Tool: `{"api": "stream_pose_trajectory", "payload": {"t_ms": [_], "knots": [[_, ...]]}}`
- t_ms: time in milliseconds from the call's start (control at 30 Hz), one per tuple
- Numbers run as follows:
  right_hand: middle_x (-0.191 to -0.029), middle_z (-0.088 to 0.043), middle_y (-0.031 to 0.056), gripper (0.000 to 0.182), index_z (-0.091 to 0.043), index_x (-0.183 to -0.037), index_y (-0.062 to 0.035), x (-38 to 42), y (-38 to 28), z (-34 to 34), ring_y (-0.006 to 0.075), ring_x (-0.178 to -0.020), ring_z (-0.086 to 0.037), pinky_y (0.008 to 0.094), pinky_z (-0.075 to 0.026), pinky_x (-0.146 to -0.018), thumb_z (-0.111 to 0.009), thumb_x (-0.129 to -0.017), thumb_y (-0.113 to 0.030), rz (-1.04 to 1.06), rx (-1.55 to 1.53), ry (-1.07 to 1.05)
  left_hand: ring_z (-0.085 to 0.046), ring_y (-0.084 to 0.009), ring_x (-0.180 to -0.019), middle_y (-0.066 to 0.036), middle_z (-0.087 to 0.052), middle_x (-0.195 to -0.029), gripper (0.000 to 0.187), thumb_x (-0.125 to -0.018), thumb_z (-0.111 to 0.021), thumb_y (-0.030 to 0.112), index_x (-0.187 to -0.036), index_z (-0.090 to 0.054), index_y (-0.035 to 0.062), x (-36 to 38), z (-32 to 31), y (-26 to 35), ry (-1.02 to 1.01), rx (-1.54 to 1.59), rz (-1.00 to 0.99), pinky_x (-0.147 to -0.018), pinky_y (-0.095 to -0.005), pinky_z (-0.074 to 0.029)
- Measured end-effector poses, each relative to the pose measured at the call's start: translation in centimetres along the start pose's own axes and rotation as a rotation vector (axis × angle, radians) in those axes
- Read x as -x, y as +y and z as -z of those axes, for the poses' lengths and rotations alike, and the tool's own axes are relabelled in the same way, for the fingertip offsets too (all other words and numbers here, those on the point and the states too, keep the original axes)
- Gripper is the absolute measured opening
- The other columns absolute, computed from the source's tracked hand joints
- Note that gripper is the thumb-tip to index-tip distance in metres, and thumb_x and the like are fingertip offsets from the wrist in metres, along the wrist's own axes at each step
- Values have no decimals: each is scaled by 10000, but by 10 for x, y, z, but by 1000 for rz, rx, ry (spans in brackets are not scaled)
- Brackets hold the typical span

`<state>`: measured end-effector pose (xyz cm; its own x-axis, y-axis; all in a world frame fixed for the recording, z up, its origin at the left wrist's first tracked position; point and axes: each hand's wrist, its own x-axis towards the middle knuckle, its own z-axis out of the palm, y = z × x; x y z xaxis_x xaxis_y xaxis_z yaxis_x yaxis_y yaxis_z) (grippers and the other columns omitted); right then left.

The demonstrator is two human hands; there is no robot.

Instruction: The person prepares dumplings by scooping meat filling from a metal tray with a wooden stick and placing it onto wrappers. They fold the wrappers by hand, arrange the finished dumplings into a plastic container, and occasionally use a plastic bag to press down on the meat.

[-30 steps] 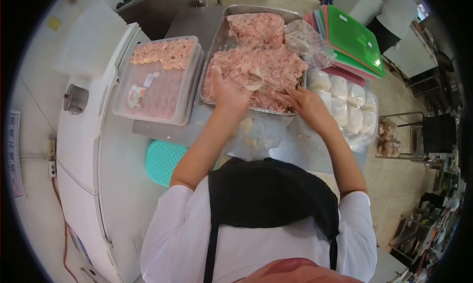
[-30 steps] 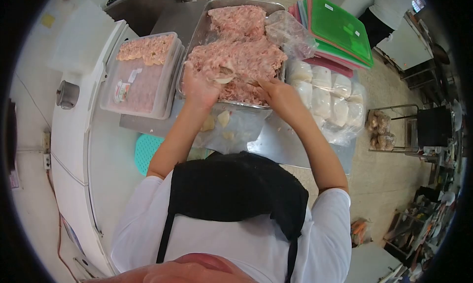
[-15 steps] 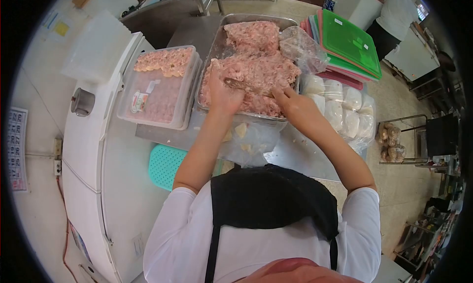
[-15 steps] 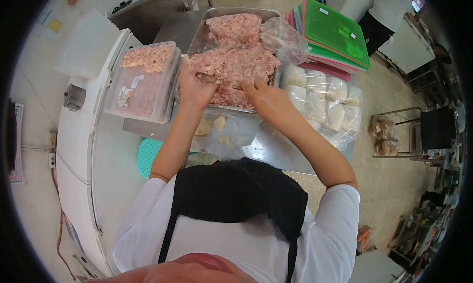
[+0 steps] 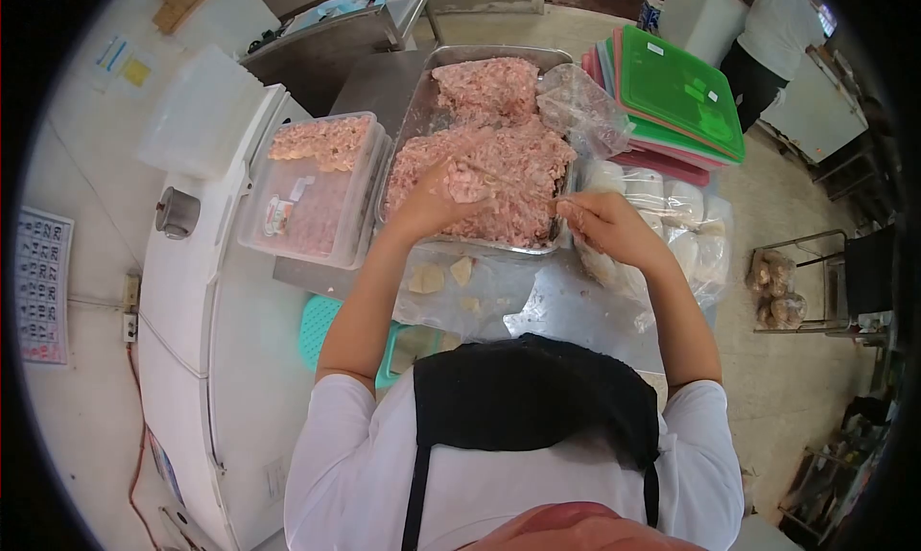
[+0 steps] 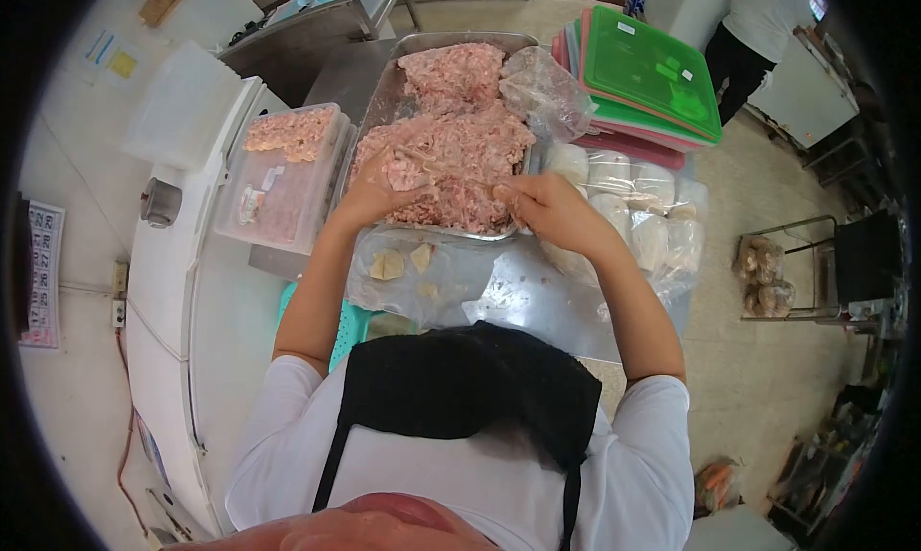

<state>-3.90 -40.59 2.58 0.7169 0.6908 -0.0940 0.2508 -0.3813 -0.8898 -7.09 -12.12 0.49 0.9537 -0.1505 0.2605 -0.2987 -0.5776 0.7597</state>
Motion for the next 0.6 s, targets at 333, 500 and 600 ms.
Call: {"api": "stream_pose_trajectory", "payload": {"t_ms": [333,500,600], "knots": [[-910,-659,194,302,-639,-1161,-42,-22,59,-4,327,-825,-650,390,-514,-715,-590,-884,-152,339,376,125,-577,-229,-1096,-147,-626,-1132,537,-706,-819,261,-1157,-620,49,-7,-1,-39,-198,-168,55,-923,-357,-470],[-813,-587,126,290,-617,-1092,-52,-12,25,-26,299,-763,-644,418,-525,-637,-567,-814,-116,407,696,362,-575,-235,-1081,-163,-625,-1131,504,-722,-797,234,-1144,-623,19,-7,-12,-53,-127,179,491,-926,-347,-458],[-807,-592,124,204,-618,-991,-50,-33,72,-41,301,-756,-644,423,-521,-605,-540,-824,-137,345,730,353,-562,-256,-1108,-186,-609,-1171,528,-753,-766,248,-1187,-595,1,0,-22,-46,-18,12,503,-950,-354,-442]]}}
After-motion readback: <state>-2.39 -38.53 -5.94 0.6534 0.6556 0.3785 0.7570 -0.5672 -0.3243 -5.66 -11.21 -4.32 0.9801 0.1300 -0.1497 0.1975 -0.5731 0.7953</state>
